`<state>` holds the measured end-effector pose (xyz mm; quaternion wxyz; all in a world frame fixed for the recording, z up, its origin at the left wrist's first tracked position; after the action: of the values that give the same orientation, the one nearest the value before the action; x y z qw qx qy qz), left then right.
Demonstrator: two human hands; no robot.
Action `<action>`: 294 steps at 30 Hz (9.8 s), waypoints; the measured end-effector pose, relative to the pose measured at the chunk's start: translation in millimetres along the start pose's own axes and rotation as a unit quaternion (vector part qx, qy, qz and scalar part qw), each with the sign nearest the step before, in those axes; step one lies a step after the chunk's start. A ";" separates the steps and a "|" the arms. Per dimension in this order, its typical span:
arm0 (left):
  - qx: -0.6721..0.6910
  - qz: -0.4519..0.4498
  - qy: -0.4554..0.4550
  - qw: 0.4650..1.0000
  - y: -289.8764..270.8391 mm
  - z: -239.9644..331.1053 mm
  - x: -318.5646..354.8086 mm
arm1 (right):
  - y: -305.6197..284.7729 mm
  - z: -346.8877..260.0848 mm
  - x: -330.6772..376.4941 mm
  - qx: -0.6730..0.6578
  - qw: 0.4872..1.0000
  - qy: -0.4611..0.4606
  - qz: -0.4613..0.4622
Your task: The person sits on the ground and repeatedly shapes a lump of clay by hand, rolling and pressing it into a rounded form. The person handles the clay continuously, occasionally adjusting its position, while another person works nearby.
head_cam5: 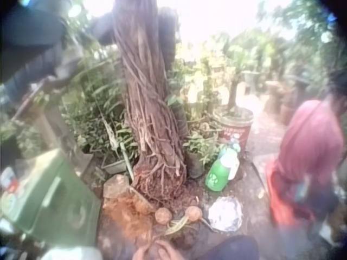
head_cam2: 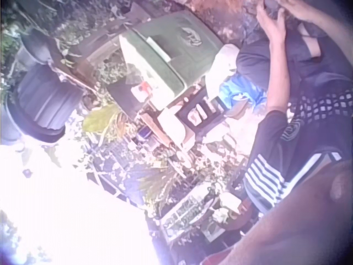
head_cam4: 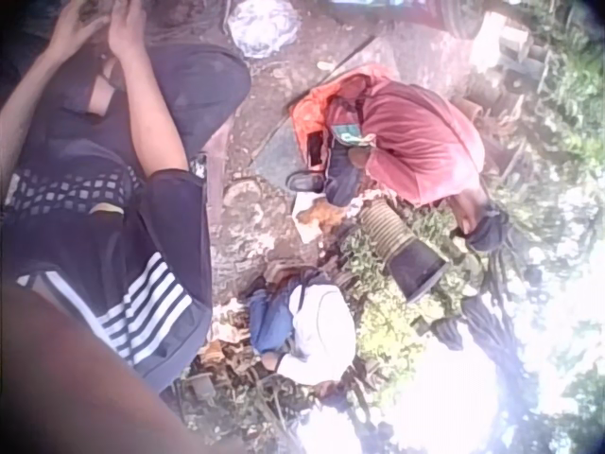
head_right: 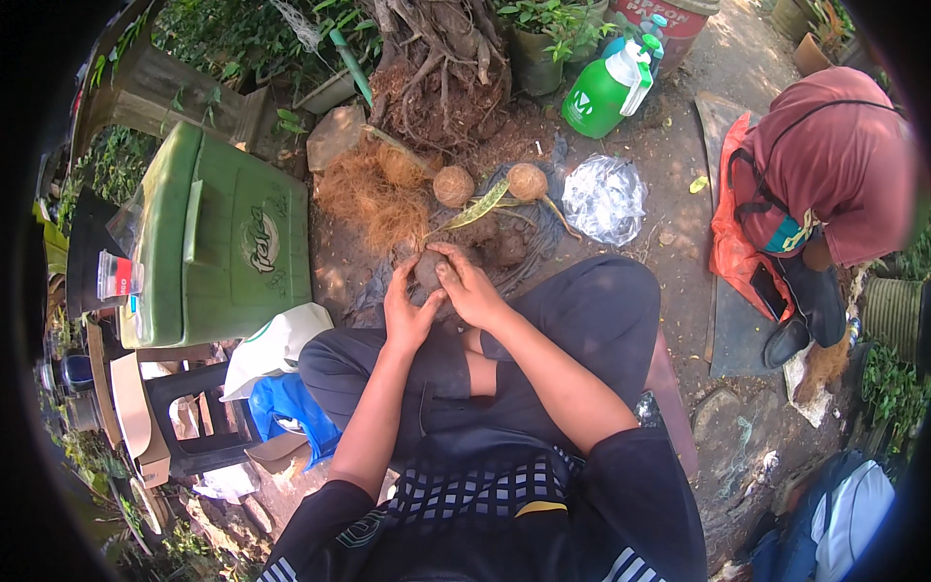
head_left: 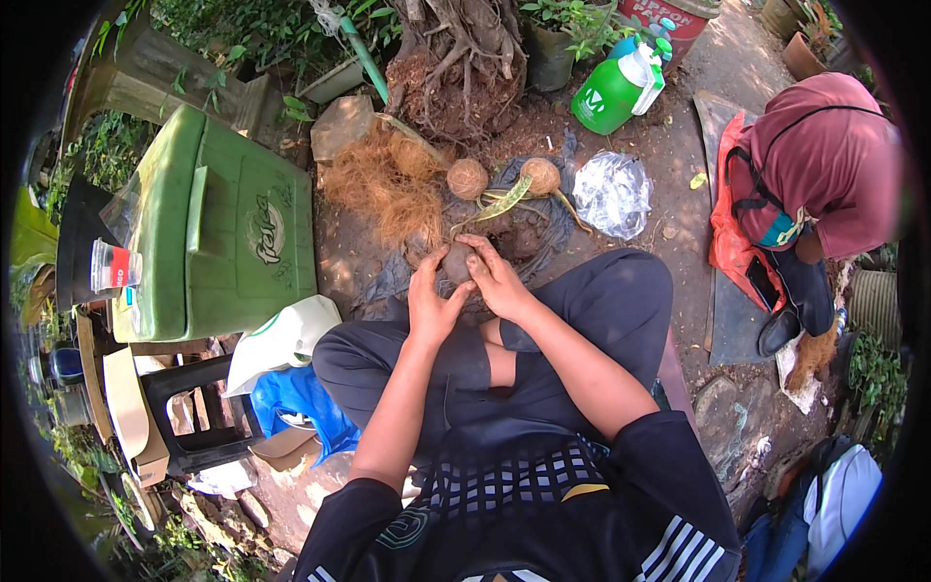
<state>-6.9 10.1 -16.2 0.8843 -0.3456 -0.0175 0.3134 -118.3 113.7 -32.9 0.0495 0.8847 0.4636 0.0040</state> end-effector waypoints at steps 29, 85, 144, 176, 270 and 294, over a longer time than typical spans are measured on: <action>0.064 -0.039 -0.021 0.997 2.1 0.4 -1.5 | -8.5 15.0 -5.8 -0.010 1.000 0.003 -0.016; 0.681 -0.094 -0.247 0.683 9.4 19.7 12.8 | 35.6 -67.1 4.7 0.318 0.918 -0.180 0.154; 0.482 0.132 -0.188 0.845 11.2 -36.3 -15.9 | -54.1 65.3 -51.4 0.717 0.678 0.114 -0.114; -0.097 -0.047 -0.106 0.989 -6.4 19.1 -12.4 | -79.1 -64.9 -15.6 0.351 0.928 0.002 -0.122; -0.036 -0.009 -0.140 0.989 -6.9 30.4 -55.2 | -128.3 -34.8 -41.7 0.194 0.967 -0.020 0.165; 0.160 -0.052 -0.154 0.974 -26.3 -20.7 -18.1 | -70.9 -22.3 -19.2 0.337 0.935 0.054 -0.093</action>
<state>-2.0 -27.4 -12.2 0.9299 -0.1463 -0.1211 0.3150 -188.5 139.9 -16.5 -0.2761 0.8010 0.5198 -0.1095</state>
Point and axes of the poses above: each hand's wrist, its own x-axis away from the middle knuckle, its own y-axis out of the palm, z = x × y, the point moved 2 cm from there along -x, towards the middle knuckle, and after that the axes turned 2 degrees about -z, right-handed, at the moved point
